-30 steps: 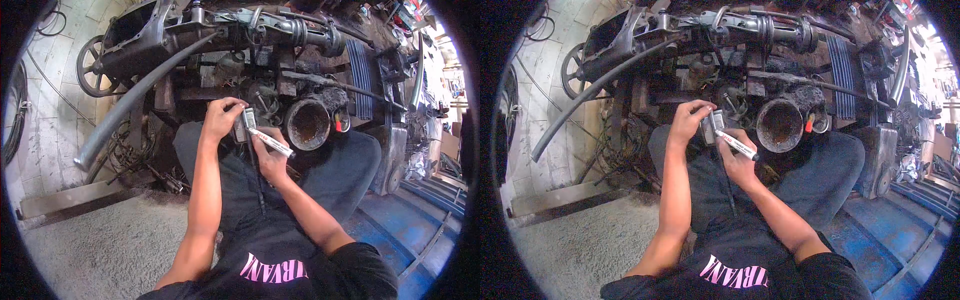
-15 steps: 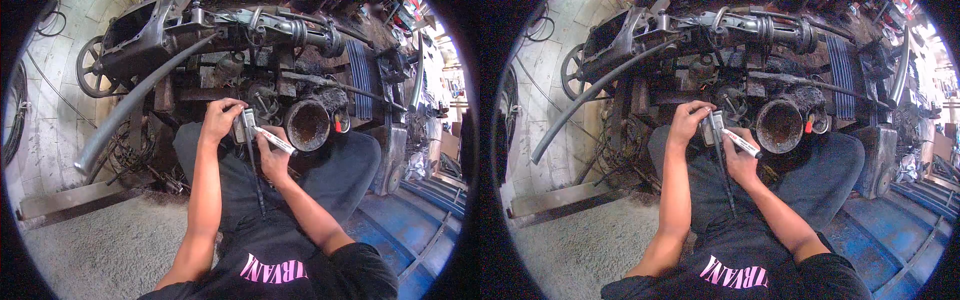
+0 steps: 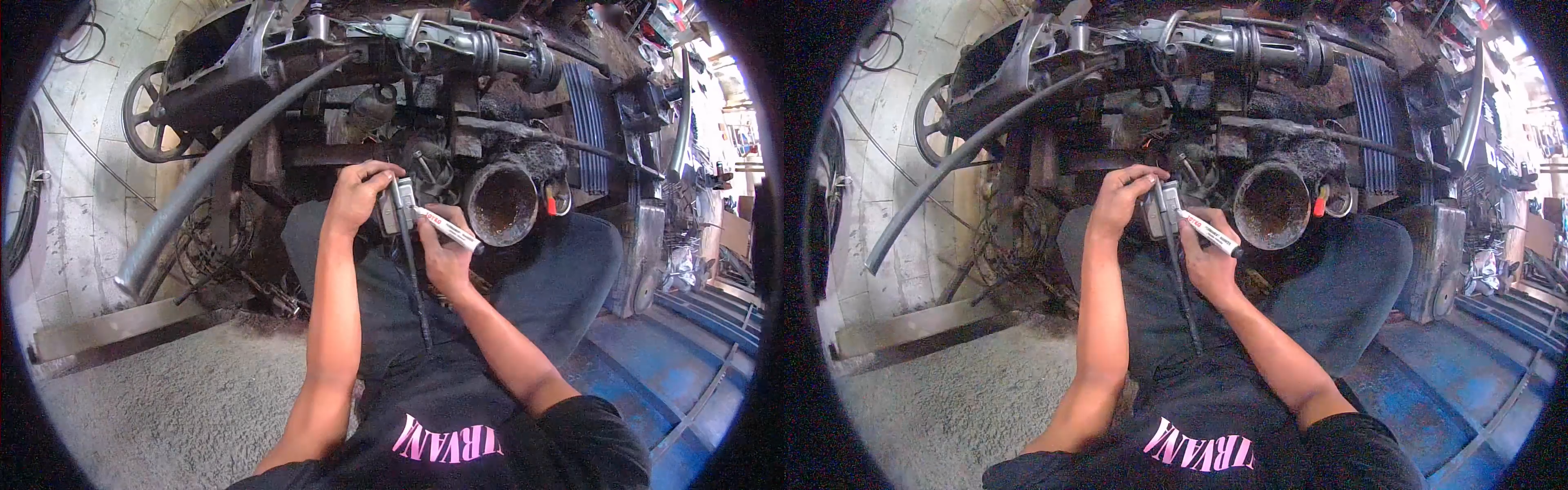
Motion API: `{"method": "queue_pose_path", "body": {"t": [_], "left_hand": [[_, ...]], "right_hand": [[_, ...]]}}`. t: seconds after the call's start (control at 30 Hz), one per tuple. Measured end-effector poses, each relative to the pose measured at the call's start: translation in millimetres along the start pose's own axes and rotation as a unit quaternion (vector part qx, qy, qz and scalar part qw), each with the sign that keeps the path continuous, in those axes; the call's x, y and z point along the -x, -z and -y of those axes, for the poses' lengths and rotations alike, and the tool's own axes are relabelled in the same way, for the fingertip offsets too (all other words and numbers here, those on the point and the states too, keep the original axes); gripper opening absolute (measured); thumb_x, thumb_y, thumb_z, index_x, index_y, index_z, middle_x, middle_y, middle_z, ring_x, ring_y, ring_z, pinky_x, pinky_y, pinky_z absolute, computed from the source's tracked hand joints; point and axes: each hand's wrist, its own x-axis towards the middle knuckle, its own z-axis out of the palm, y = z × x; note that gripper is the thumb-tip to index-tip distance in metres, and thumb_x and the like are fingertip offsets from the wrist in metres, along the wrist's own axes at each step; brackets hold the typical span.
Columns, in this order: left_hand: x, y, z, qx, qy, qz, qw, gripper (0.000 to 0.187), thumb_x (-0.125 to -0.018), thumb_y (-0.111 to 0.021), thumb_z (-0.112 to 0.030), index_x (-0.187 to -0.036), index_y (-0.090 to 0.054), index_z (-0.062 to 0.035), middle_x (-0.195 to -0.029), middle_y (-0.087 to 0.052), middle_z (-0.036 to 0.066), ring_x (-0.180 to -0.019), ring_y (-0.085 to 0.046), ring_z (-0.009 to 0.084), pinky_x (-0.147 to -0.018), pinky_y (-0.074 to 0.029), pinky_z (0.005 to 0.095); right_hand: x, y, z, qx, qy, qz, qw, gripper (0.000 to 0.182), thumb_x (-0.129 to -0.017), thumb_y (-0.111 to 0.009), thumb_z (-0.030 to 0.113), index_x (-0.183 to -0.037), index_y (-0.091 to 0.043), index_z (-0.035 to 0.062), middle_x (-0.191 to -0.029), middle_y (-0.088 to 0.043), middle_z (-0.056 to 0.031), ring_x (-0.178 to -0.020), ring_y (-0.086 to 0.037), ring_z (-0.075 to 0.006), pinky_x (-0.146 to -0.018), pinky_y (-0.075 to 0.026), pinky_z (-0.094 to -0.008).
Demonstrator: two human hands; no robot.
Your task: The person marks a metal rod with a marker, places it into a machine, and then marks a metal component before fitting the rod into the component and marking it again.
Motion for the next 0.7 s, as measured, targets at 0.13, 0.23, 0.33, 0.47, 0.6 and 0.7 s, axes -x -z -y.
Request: {"method": "queue_pose_path", "body": {"t": [0.13, 0.23, 0.33, 0.47, 0.6, 0.7], "left_hand": [[1.1, -2.3, -2.7, -0.016, -0.005, -0.006, 1.000, 0.023, -0.093, -0.064, -0.012, -0.104, -0.076, 0.0039, -0.102, -0.076, 0.011, -0.096, -0.068, 0.0168, -0.090, -0.050, 0.0300], [2.6, -2.5, -5.0, -0.068, -0.049, -0.016, 0.996, 0.023, -0.093, -0.066, -0.013, -0.105, -0.076, 0.0042, -0.102, -0.076, 0.011, -0.097, -0.068, 0.0165, -0.089, -0.050, 0.0301], [2.8, -1.5, -8.8, -0.070, -0.043, -0.017, 0.997, 0.023, -0.093, -0.067, -0.012, -0.107, -0.075, 0.0040, -0.103, -0.077, 0.011, -0.096, -0.068, 0.0160, -0.090, -0.050, 0.0304], [4.2, -0.8, -13.0, -0.041, -0.023, -0.007, 0.999, 0.023, -0.092, -0.067, -0.011, -0.108, -0.076, 0.0033, -0.102, -0.077, 0.011, -0.096, -0.068, 0.0153, -0.090, -0.050, 0.0302], [3.8, -0.1, -12.0, -0.028, -0.014, -0.007, 0.999, 0.023, -0.092, -0.067, -0.011, -0.108, -0.076, 0.0025, -0.101, -0.077, 0.009, -0.095, -0.068, 0.0148, -0.089, -0.050, 0.0298], [3.7, -0.9, -11.7, -0.013, 0.010, -0.011, 1.000, 0.022, -0.092, -0.067, -0.012, -0.107, -0.077, 0.0015, -0.100, -0.077, 0.008, -0.094, -0.067, 0.0139, -0.088, -0.050, 0.0291]], "right_hand": [[-0.3, 2.4, -0.6, 0.018, 0.019, -0.011, 1.000, 0.016, -0.092, -0.071, 0.006, -0.106, -0.067, -0.0005, -0.094, -0.072, -0.0112, -0.086, -0.067, -0.0159, -0.080, -0.053, -0.0323], [-0.6, 0.7, -1.1, 0.007, 0.031, -0.011, 0.999, 0.017, -0.092, -0.071, 0.006, -0.107, -0.067, -0.0006, -0.094, -0.072, -0.0112, -0.086, -0.066, -0.0153, -0.080, -0.053, -0.0321], [-1.7, 1.0, -1.9, 0.012, 0.033, -0.003, 0.999, 0.017, -0.092, -0.071, 0.006, -0.107, -0.067, -0.0009, -0.095, -0.072, -0.0111, -0.085, -0.066, -0.0151, -0.080, -0.053, -0.0318], [-0.7, 0.3, -0.6, 0.003, 0.032, 0.008, 0.999, 0.017, -0.092, -0.071, 0.006, -0.107, -0.067, -0.0016, -0.095, -0.072, -0.0113, -0.085, -0.068, -0.0155, -0.079, -0.054, -0.0311], [-0.3, 0.7, 4.1, 0.029, 0.061, 0.024, 0.997, 0.017, -0.092, -0.071, 0.005, -0.107, -0.067, -0.0017, -0.094, -0.072, -0.0123, -0.083, -0.069, -0.0160, -0.076, -0.054, -0.0306], [-0.4, 0.2, 4.5, 0.047, 0.079, 0.032, 0.995, 0.018, -0.091, -0.071, 0.005, -0.107, -0.067, -0.0014, -0.093, -0.072, -0.0125, -0.082, -0.069, -0.0159, -0.075, -0.055, -0.0307]]}}
